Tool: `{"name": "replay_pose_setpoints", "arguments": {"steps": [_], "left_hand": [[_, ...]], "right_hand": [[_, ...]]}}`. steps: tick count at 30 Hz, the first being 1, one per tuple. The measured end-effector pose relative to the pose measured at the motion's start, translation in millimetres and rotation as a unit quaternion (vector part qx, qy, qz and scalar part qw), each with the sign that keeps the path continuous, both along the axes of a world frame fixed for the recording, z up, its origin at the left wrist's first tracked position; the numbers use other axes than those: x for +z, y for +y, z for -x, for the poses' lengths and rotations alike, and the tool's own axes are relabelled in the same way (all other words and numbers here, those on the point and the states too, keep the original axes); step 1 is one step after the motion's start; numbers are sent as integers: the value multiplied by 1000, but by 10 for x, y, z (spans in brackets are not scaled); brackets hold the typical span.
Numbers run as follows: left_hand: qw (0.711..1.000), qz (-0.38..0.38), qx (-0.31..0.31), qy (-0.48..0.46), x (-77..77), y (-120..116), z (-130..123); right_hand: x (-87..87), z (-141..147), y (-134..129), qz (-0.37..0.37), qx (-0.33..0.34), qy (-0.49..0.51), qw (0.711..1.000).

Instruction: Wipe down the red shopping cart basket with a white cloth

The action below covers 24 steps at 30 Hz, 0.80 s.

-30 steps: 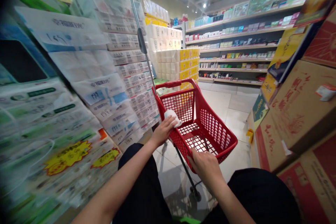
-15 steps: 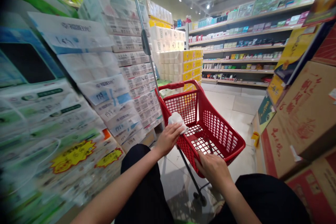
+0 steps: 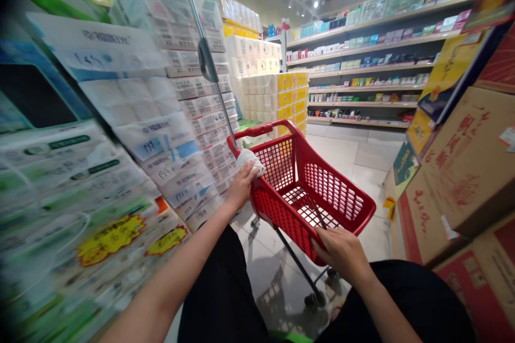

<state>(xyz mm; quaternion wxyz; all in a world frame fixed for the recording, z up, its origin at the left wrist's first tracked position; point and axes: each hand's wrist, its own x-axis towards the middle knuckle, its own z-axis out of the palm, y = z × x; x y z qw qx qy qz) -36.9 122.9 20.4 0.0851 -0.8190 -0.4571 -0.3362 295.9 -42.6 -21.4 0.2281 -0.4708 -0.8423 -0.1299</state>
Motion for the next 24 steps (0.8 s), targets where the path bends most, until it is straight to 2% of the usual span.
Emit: {"name": "replay_pose_setpoints", "arguments": {"steps": [3, 8, 11, 13, 15, 20, 22, 24], "left_hand": [[1000, 4, -13, -4, -130, -277, -266], [995, 31, -99, 12, -307, -1043, -808], [984, 39, -166, 44, -342, -1344, -923], [977, 34, -199, 68, -331, -1333, -840], [977, 29, -196, 80, -289, -1157, -651], [996, 33, -66, 44, -125, -552, -173], [998, 34, -45, 28, -115, -480, -156], [999, 32, -42, 10, -170, -559, -253]], "right_hand": [[-13, 13, 11, -16, -7, 1, 1000], [3, 160, -23, -45, -30, -6, 999], [6, 295, -58, -51, -35, -5, 998], [7, 385, -83, -51, -40, -3, 998], [9, 469, -104, -57, -49, -3, 997], [16, 631, -118, -61, -66, -3, 996], [18, 685, -106, -61, -71, -2, 996], [17, 740, -85, -61, -78, -5, 995]]}}
